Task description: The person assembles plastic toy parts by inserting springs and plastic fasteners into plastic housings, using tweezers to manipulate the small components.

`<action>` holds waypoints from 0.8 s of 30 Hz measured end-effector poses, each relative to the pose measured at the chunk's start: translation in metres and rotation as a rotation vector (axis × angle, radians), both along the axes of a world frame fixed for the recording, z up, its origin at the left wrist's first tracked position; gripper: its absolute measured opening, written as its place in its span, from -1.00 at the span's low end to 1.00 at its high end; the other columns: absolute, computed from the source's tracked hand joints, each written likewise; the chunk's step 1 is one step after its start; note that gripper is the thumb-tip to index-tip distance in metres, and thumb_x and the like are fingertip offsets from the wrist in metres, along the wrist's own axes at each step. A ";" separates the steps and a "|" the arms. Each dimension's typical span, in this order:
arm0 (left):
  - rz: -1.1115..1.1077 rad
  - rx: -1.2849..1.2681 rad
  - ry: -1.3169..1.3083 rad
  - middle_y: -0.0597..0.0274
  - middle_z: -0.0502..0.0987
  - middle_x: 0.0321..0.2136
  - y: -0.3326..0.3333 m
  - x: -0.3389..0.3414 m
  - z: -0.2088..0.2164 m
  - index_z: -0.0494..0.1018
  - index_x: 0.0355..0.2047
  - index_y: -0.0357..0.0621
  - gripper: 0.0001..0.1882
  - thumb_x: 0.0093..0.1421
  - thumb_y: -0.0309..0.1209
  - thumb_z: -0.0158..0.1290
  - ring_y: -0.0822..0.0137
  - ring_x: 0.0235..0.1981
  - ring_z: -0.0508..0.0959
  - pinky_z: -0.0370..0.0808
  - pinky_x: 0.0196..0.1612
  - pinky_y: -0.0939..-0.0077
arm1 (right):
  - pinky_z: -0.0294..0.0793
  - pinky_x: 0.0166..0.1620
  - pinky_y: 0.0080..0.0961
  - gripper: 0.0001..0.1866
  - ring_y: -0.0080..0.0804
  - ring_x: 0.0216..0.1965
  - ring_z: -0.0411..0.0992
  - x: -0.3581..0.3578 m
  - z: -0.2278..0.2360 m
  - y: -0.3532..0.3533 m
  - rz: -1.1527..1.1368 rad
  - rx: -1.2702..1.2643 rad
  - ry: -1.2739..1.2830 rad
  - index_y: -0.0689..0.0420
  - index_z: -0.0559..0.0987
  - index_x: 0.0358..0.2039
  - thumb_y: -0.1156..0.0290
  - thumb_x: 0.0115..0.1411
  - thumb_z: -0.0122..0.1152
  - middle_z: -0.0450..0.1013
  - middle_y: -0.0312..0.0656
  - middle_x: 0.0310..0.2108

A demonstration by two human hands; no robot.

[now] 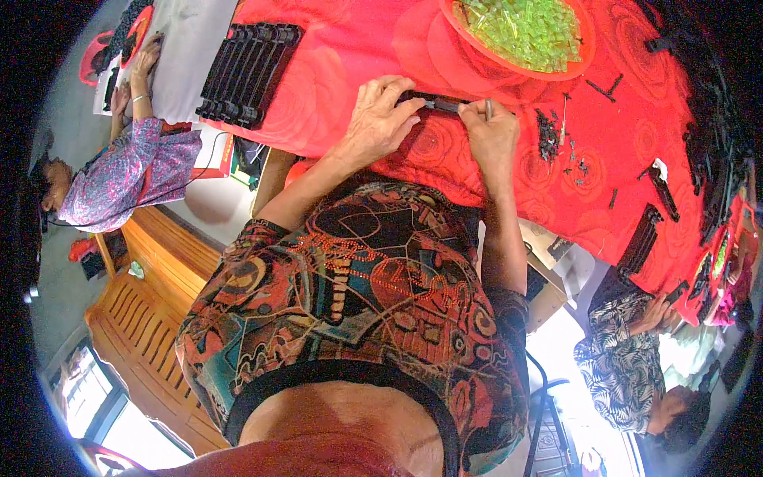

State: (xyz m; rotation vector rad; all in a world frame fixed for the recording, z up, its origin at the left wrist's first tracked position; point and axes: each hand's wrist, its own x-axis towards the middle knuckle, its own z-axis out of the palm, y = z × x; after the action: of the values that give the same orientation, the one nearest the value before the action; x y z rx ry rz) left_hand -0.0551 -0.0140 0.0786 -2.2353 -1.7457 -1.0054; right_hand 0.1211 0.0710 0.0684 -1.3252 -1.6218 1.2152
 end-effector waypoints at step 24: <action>-0.089 -0.114 0.077 0.16 0.39 -0.34 0.018 -0.002 -0.011 0.48 -0.26 0.01 -0.74 -0.03 -0.37 0.07 0.15 -0.25 0.37 0.32 -0.20 0.24 | 0.38 -0.38 -0.11 -0.73 0.07 -0.44 0.45 -0.013 0.015 0.007 -0.030 0.195 -0.570 0.22 0.50 -0.51 0.22 -0.03 0.14 0.45 0.08 -0.54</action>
State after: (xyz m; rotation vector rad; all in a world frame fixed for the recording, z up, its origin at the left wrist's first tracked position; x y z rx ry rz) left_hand -0.0575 0.0042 0.0674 -2.4066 -1.7263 -0.8432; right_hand 0.1082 0.0778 0.0836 -1.6522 -2.0361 0.6637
